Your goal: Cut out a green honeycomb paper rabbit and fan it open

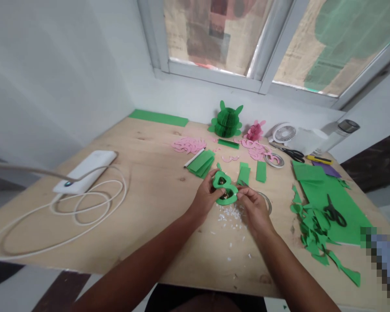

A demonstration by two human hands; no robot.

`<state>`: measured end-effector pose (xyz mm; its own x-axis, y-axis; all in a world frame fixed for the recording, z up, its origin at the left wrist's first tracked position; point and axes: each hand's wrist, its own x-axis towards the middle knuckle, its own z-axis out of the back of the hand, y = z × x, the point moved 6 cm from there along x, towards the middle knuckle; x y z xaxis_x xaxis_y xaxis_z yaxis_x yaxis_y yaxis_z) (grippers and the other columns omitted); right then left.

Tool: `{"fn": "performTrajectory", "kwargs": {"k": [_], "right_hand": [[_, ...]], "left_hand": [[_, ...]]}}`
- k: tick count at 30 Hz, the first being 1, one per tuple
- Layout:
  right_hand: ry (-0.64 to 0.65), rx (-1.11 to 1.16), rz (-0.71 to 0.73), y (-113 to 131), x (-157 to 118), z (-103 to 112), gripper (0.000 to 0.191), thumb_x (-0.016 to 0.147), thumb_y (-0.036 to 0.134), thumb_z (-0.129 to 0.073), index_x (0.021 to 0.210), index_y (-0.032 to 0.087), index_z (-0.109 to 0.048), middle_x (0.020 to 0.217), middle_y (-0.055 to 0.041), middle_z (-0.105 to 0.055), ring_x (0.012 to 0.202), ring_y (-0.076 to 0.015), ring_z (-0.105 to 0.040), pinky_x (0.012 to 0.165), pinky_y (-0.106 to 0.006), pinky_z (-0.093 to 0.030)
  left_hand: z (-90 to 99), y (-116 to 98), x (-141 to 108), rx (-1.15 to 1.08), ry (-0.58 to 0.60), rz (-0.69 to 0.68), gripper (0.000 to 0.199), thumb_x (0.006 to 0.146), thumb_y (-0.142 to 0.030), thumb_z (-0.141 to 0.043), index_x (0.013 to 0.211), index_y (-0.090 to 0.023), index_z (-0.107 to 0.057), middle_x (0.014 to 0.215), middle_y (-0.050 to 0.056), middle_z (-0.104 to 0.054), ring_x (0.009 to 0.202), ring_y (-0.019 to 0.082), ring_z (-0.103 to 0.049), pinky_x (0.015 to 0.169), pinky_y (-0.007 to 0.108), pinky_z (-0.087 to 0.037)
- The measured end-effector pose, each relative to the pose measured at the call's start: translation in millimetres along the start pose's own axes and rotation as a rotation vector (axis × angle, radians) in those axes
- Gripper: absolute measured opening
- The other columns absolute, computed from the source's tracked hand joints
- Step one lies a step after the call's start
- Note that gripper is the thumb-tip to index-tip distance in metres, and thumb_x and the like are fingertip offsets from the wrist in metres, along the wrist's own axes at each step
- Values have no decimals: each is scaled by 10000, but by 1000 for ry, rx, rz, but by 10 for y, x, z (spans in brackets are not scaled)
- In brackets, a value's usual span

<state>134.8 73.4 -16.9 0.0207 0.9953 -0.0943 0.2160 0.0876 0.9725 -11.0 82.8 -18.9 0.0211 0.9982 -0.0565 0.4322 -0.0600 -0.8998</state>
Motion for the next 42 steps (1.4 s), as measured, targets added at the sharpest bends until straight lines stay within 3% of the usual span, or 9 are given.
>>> {"fn": "performTrajectory", "kwargs": {"k": [4,7,9,12,18,23,31,42], "right_hand": [[-28,66,-46,-30,15,12,204,594,348,-769,620,210,-621,716,-11,-651,618,-157,-573,604,-294,-463],[-56,88,-34,-26,13,24,216,597,352,-771,611,202,-617,693,-10,-648,625,-157,-583,627,-294,-472],[-71,69,9,-13,10,34,211,603,354,-769,614,201,-624,807,-30,-672,726,-179,-614,694,-313,-486],[-70,7,71,-14,9,44,177,629,349,-755,641,213,-642,936,-38,-670,857,-200,-622,783,-341,-485],[-25,-143,223,-14,18,51,113,685,323,-725,683,220,-679,992,-48,-648,964,-210,-594,921,-391,-420],[3,-219,292,20,2,27,98,715,312,-704,694,217,-687,1007,-64,-643,983,-217,-590,913,-396,-418],[52,-325,367,92,-19,-13,60,738,270,-685,732,210,-693,1019,-78,-639,1008,-224,-581,937,-409,-402],[13,-460,500,157,-82,-38,40,760,228,-649,756,221,-688,980,-67,-644,992,-222,-583,942,-423,-400]], "left_hand": [[74,-125,-24,110,-103,-151,562,653,-177,-691,1183,-229,-511,1119,70,-596,1013,213,-568,840,335,-454],[106,-388,-131,414,-235,-478,347,694,-182,-667,1033,-232,-609,1096,64,-596,1049,229,-533,926,387,-403],[4,-510,-216,646,-191,-679,129,717,-188,-651,837,-234,-661,936,48,-626,993,243,-531,934,423,-382],[-171,-519,-291,883,-30,-813,94,752,-189,-626,771,-261,-684,778,35,-645,900,246,-535,877,431,-376],[-230,-433,-298,977,47,-836,131,768,-208,-625,818,-293,-710,738,35,-661,886,258,-531,903,457,-293],[-230,-407,-274,998,78,-824,133,787,-209,-604,787,-294,-706,714,33,-654,898,262,-520,937,477,-247],[-253,-460,-314,1106,30,-947,116,802,-198,-594,754,-260,-680,709,11,-658,868,227,-544,915,452,-300],[-325,-507,-383,1265,-27,-1058,123,822,-190,-580,724,-205,-652,689,0,-655,854,198,-573,893,423,-355]]}}
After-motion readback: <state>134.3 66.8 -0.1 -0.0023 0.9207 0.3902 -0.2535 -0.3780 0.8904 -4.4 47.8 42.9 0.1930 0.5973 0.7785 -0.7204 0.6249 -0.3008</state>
